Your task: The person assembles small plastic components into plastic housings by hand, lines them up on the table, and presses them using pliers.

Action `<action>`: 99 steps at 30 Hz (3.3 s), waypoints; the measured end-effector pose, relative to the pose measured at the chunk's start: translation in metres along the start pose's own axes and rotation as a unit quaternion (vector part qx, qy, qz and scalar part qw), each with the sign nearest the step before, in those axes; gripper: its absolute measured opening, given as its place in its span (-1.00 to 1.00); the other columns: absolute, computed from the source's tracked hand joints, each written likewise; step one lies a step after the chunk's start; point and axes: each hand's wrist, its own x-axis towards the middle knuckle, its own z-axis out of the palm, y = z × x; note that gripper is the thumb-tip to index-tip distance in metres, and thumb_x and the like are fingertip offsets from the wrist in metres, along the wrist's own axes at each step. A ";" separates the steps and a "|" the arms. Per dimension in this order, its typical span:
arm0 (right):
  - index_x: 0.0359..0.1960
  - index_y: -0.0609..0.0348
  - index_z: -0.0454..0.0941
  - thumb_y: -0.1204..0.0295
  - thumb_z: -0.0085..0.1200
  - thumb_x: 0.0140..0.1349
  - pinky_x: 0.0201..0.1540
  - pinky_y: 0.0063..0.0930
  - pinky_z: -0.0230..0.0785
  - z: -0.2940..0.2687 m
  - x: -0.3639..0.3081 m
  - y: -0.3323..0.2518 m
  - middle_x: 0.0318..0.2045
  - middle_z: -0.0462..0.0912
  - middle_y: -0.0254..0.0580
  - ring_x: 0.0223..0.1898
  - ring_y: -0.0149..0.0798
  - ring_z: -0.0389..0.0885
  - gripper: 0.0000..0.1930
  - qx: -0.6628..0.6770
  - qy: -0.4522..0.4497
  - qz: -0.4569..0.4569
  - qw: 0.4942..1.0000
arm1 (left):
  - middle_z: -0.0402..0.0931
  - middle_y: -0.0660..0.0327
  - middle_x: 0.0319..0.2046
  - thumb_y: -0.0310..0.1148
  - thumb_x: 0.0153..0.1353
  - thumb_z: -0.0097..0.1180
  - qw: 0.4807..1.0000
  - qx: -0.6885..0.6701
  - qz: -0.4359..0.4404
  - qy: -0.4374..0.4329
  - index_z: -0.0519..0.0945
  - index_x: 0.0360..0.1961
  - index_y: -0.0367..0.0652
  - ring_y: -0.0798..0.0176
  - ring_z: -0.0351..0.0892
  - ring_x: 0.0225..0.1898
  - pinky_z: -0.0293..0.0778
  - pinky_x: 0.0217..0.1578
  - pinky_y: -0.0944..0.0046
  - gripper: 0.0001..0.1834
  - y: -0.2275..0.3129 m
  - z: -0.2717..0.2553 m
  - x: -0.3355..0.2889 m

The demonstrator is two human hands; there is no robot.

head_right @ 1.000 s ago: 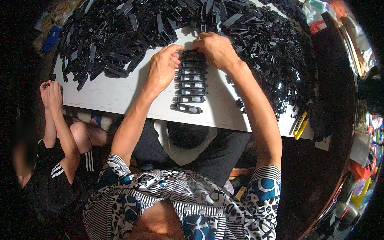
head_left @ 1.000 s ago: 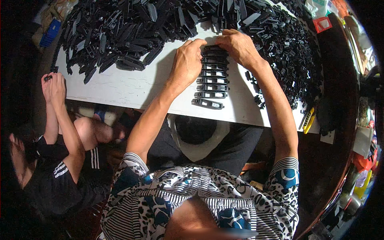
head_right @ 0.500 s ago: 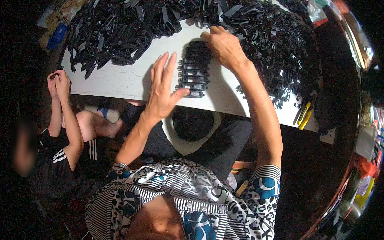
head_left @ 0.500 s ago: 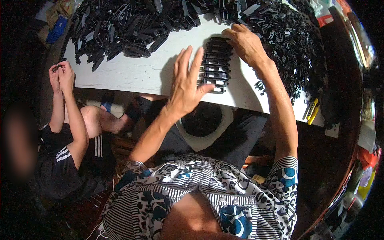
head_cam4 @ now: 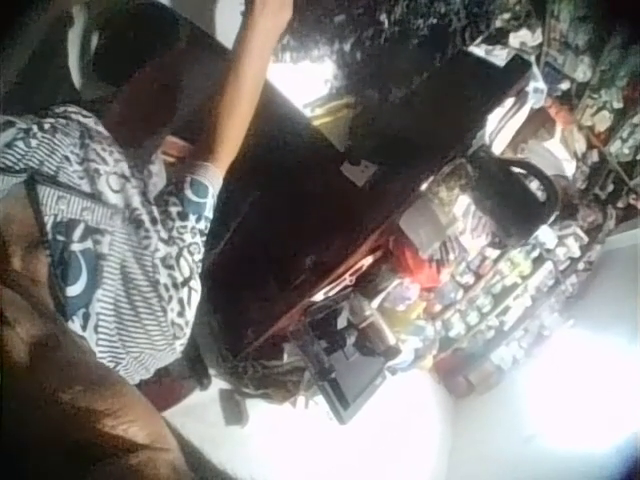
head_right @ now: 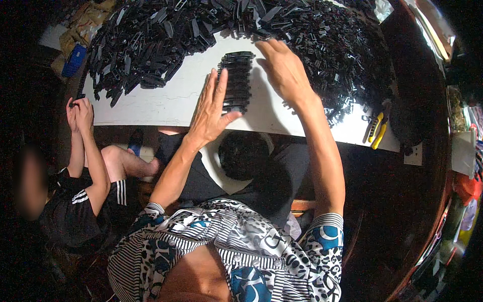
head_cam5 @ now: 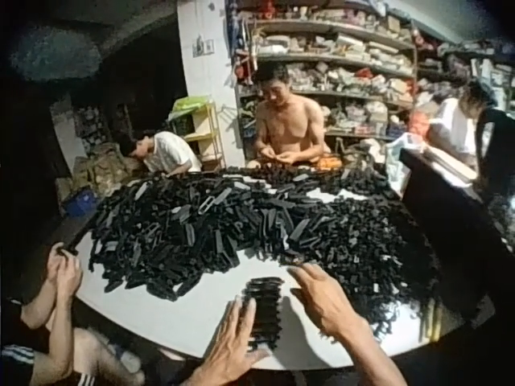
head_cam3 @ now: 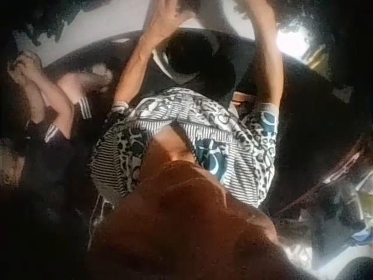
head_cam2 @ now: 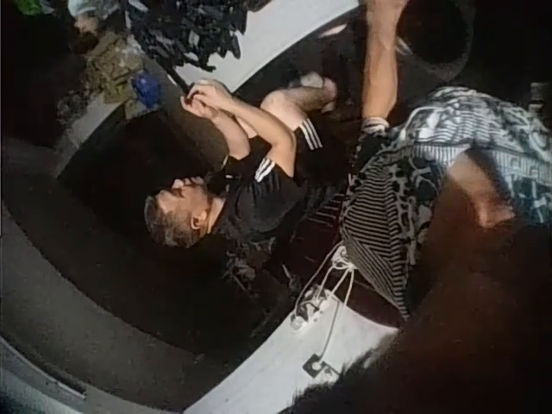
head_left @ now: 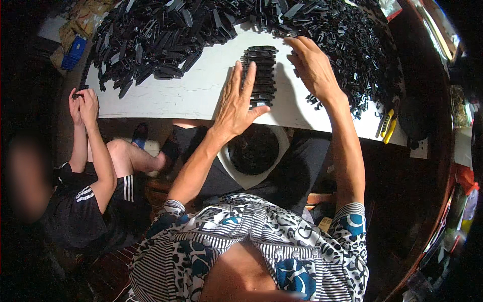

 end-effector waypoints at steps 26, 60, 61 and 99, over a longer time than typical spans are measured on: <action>-0.12 0.33 0.50 0.62 0.11 0.13 -0.22 -0.37 0.40 -0.012 -0.125 -0.055 -0.28 0.53 -0.06 -0.30 -0.16 0.52 -0.74 0.183 0.042 0.197 0.962 | -0.25 0.05 0.42 0.32 0.28 -0.49 0.903 -0.394 -0.172 -0.001 -0.15 0.42 -0.04 0.02 -0.28 0.44 -0.10 0.37 0.08 -0.14 -0.008 0.022 0.063; -0.15 0.25 0.55 0.49 0.16 0.01 -0.12 -0.16 0.40 -0.162 -0.129 0.170 -0.19 0.58 0.14 -0.14 0.13 0.56 -0.69 -0.151 0.062 0.352 0.921 | 0.47 0.13 -0.51 -0.64 0.14 -0.01 0.935 -0.344 -0.079 0.010 0.61 -0.27 -0.27 0.23 0.50 -0.50 0.39 -0.47 0.35 -0.82 0.098 0.042 -0.089; -0.13 0.25 0.55 0.45 0.20 0.01 -0.09 -0.19 0.40 -0.163 -0.119 0.180 -0.13 0.58 0.13 -0.11 0.08 0.57 -0.66 -0.170 0.046 0.349 0.920 | 0.47 0.12 -0.52 -0.65 0.13 -0.01 0.936 -0.343 -0.081 -0.006 0.61 -0.28 -0.27 0.22 0.51 -0.49 0.40 -0.47 0.34 -0.81 0.098 0.042 -0.090; -0.27 0.24 0.59 0.40 0.31 -0.06 -0.14 -0.33 0.42 -0.132 -0.045 0.297 -0.29 0.66 -0.03 -0.21 -0.11 0.63 -0.70 -0.132 0.051 0.404 0.904 | 0.46 0.15 -0.50 -0.67 -0.06 0.13 0.967 -0.244 0.017 -0.068 0.63 -0.34 -0.23 0.08 0.54 -0.43 0.47 -0.44 0.20 -0.78 0.102 0.066 -0.097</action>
